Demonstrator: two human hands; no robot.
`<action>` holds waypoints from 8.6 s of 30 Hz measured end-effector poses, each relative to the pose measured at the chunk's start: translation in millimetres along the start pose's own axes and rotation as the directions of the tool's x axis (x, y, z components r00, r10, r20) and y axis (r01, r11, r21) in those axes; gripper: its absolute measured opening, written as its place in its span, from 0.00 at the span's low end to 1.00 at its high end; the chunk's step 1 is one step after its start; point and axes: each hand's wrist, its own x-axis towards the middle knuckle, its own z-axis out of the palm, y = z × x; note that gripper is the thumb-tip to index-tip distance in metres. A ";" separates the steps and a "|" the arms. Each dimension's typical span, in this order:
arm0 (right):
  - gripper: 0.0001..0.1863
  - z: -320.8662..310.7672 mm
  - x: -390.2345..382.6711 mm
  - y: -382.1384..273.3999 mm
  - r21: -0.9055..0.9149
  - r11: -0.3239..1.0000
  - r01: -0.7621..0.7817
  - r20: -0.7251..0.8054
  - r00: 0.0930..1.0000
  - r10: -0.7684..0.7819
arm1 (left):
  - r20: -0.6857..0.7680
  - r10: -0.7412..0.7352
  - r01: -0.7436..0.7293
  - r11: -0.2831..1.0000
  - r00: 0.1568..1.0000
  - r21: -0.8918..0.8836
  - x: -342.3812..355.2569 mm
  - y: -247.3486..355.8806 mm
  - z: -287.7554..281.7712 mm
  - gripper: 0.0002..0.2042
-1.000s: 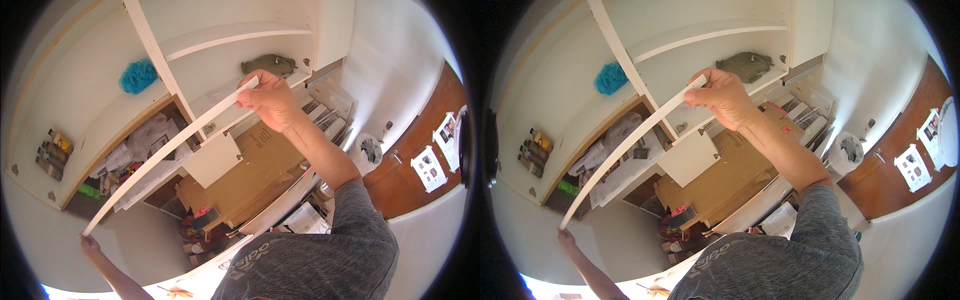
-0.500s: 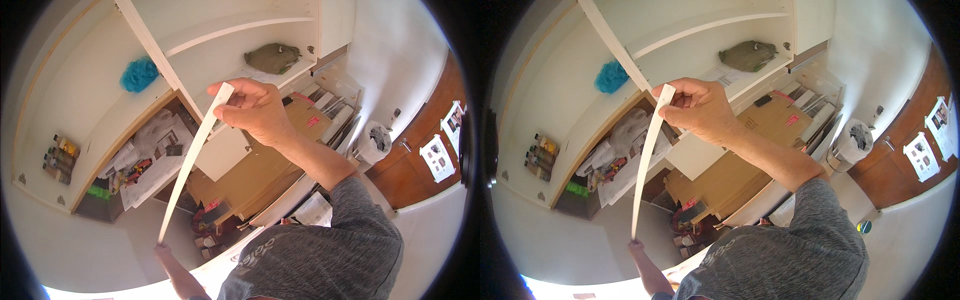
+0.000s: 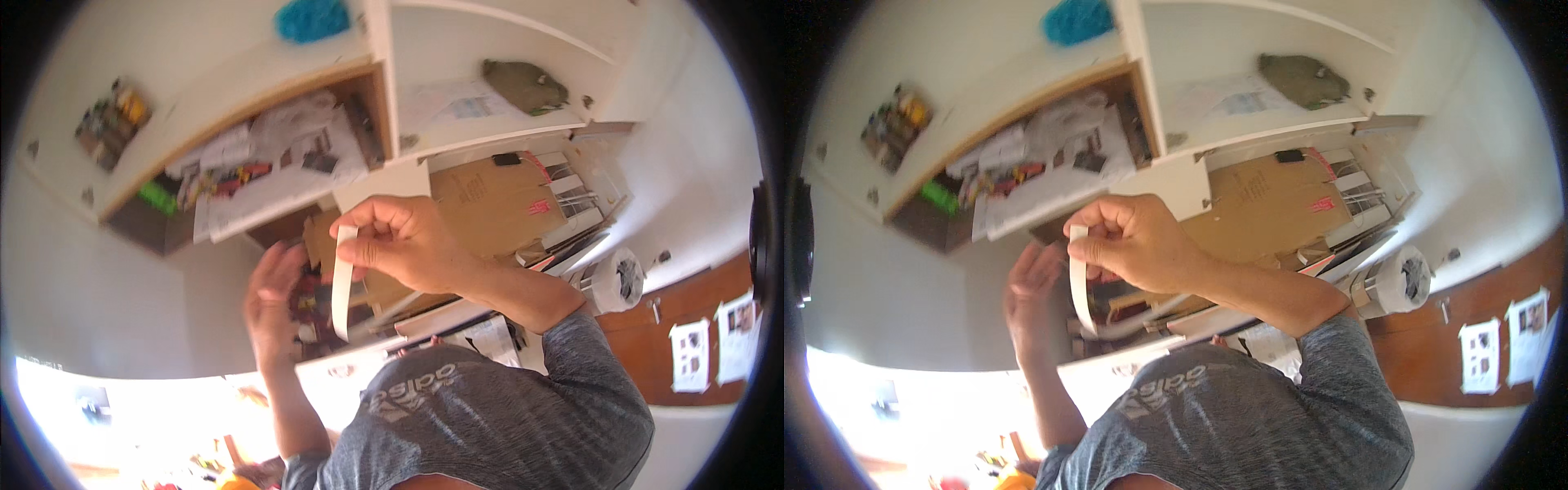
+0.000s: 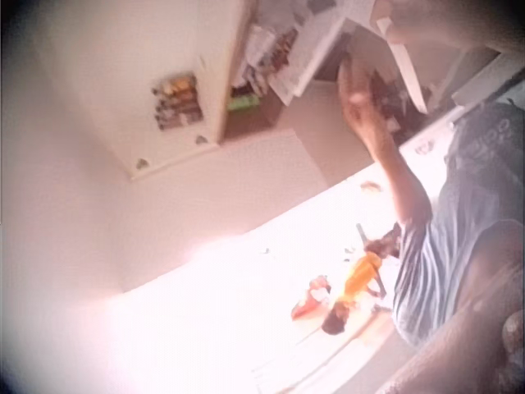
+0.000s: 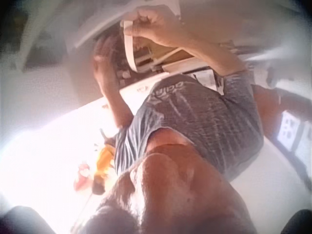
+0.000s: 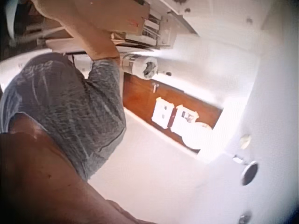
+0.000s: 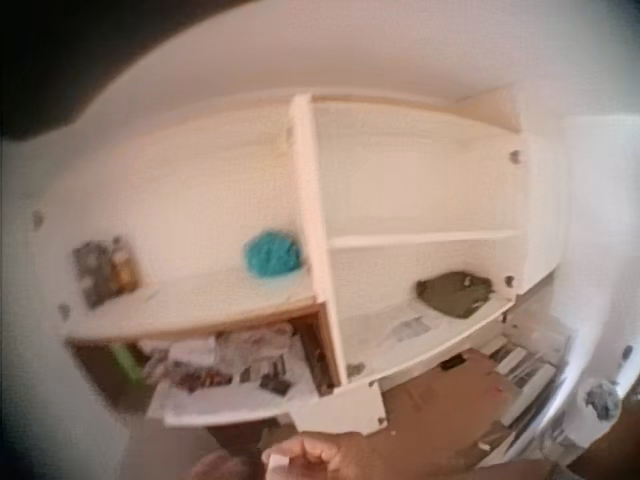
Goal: The person uses a hand plane to smooth the edge of a wooden board. They then measure and cut a strip of white edge banding, apply glue to a sanding block, and use the block to press the banding onto the edge of a cabinet door.
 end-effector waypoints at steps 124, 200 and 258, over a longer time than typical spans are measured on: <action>0.33 27.1 -51.5 28.9 0.008 0.988 0.154 0.002 0.988 -0.154 | 0.156 -0.030 -0.044 0.894 0.987 0.446 0.2 79.6 75.4 0.06; 0.16 0.2 -11.7 49.6 0.292 0.935 -0.200 0.003 0.978 0.209 | -0.041 -0.084 0.092 0.956 0.996 0.280 -34.9 7.4 63.6 0.10; 0.12 23.9 67.0 63.7 -0.282 0.938 -0.201 0.539 0.776 0.328 | -0.426 -0.190 0.302 0.930 0.884 0.212 -56.0 0.0 35.4 0.08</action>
